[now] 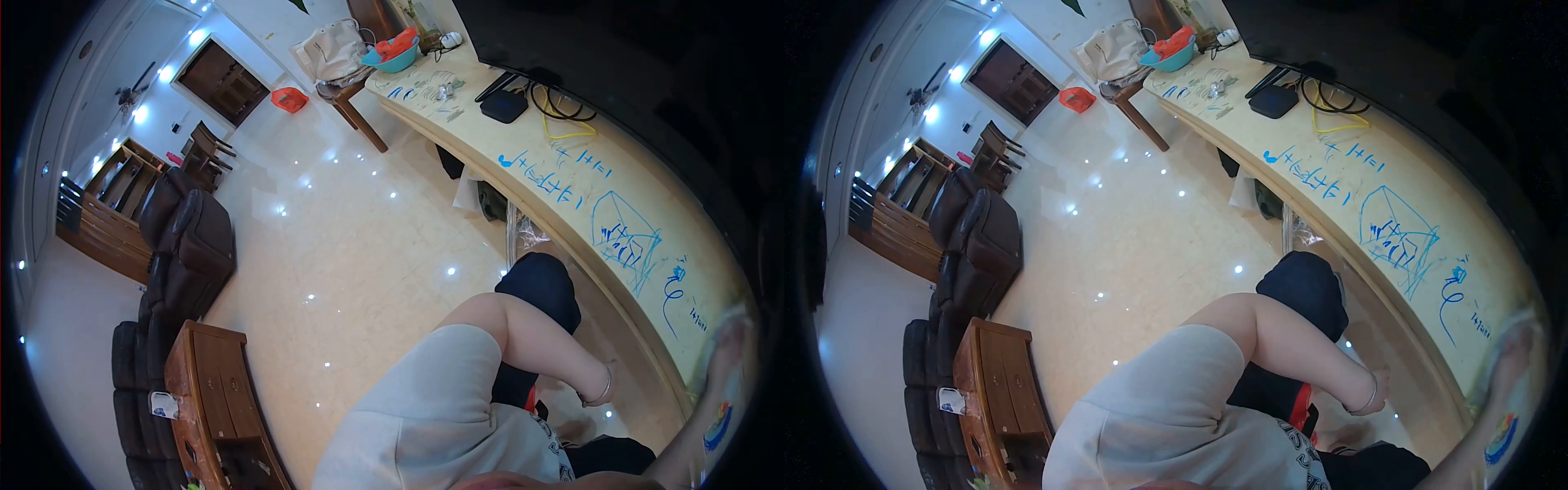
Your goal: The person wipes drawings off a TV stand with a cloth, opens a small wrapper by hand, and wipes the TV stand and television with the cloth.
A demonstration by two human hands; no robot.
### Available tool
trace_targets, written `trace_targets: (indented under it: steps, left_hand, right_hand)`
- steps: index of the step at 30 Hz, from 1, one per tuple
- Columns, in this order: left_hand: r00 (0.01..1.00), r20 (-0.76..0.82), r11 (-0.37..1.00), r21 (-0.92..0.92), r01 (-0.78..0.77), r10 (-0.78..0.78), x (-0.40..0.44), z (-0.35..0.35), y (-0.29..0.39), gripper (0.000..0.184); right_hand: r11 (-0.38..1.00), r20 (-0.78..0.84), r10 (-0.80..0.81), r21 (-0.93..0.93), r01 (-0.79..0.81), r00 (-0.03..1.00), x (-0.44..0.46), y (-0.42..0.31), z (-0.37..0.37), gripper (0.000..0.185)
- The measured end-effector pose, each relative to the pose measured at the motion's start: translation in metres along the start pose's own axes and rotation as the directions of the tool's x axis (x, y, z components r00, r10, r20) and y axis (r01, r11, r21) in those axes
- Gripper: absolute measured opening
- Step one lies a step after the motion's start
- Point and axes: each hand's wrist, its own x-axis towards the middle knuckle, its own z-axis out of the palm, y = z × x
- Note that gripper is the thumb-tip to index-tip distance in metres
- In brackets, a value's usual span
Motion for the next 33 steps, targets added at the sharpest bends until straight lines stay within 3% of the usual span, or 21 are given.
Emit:
trace_targets:
  steps: [3,5,9,11,15,17,19,21,22,24,26,29,33]
  left_hand:
    - [1.000,0.003,1.000,0.001,0.001,-0.001,0.004,-0.001,0.000,0.033]
    - [1.000,0.008,1.000,0.005,-0.002,0.001,0.005,-0.001,-0.001,0.033]
    - [1.000,0.023,1.000,0.013,-0.003,0.003,0.005,0.000,0.000,0.035]
    - [1.000,0.030,1.000,0.020,-0.007,0.007,0.010,0.001,-0.001,0.035]
    - [0.999,0.042,0.999,0.028,-0.020,0.019,0.013,0.001,0.002,0.036]
    - [0.999,0.048,0.999,0.033,-0.025,0.024,0.017,0.000,0.002,0.037]
    - [0.998,0.061,0.999,0.042,-0.033,0.031,0.019,0.001,0.002,0.038]
    - [0.996,0.085,0.998,0.055,-0.038,0.034,0.022,0.003,0.003,0.039]
    - [0.996,0.082,0.998,0.058,-0.032,0.027,0.023,0.005,0.004,0.038]
    - [0.997,0.076,0.998,0.061,-0.019,0.014,0.025,0.009,0.008,0.038]
    - [0.998,0.047,0.997,0.063,-0.039,0.037,0.007,0.000,0.010,0.034]
    - [0.998,0.045,0.997,0.058,-0.045,0.042,0.006,0.003,0.011,0.034]
    - [0.998,0.053,0.998,0.046,-0.035,0.033,0.010,0.008,0.009,0.034]
  right_hand:
    - [0.975,-0.014,-0.221,0.003,0.221,0.975,-0.028,-0.138,-0.056,0.053]
    - [0.955,0.074,-0.297,0.045,0.294,0.952,-0.037,-0.191,-0.089,0.054]
    - [0.922,0.091,-0.378,0.126,0.366,0.921,-0.038,-0.200,-0.100,0.056]
    - [0.936,0.130,-0.341,0.138,0.324,0.931,-0.035,-0.192,-0.106,0.054]
    - [0.968,0.050,-0.226,0.126,0.219,0.973,-0.026,-0.119,-0.079,0.051]
    - [0.970,-0.029,-0.211,0.114,0.213,0.977,-0.022,-0.049,-0.053,0.049]
    - [0.990,-0.005,-0.085,0.113,0.085,0.996,-0.026,0.032,-0.029,0.051]
    - [0.954,-0.130,-0.029,0.292,0.067,0.991,-0.038,0.148,0.022,0.051]
    - [0.936,-0.038,0.081,0.346,-0.063,0.996,-0.049,0.172,0.006,0.049]
    - [0.935,0.032,0.264,0.239,-0.264,0.964,-0.070,0.184,-0.019,0.048]
    - [0.915,-0.061,0.394,-0.067,-0.398,0.917,-0.092,0.173,-0.045,0.048]
    - [0.731,-0.218,0.493,-0.420,-0.537,0.842,-0.105,0.168,-0.060,0.049]
    - [0.816,-0.150,0.425,-0.364,-0.449,0.893,-0.077,0.195,-0.028,0.049]
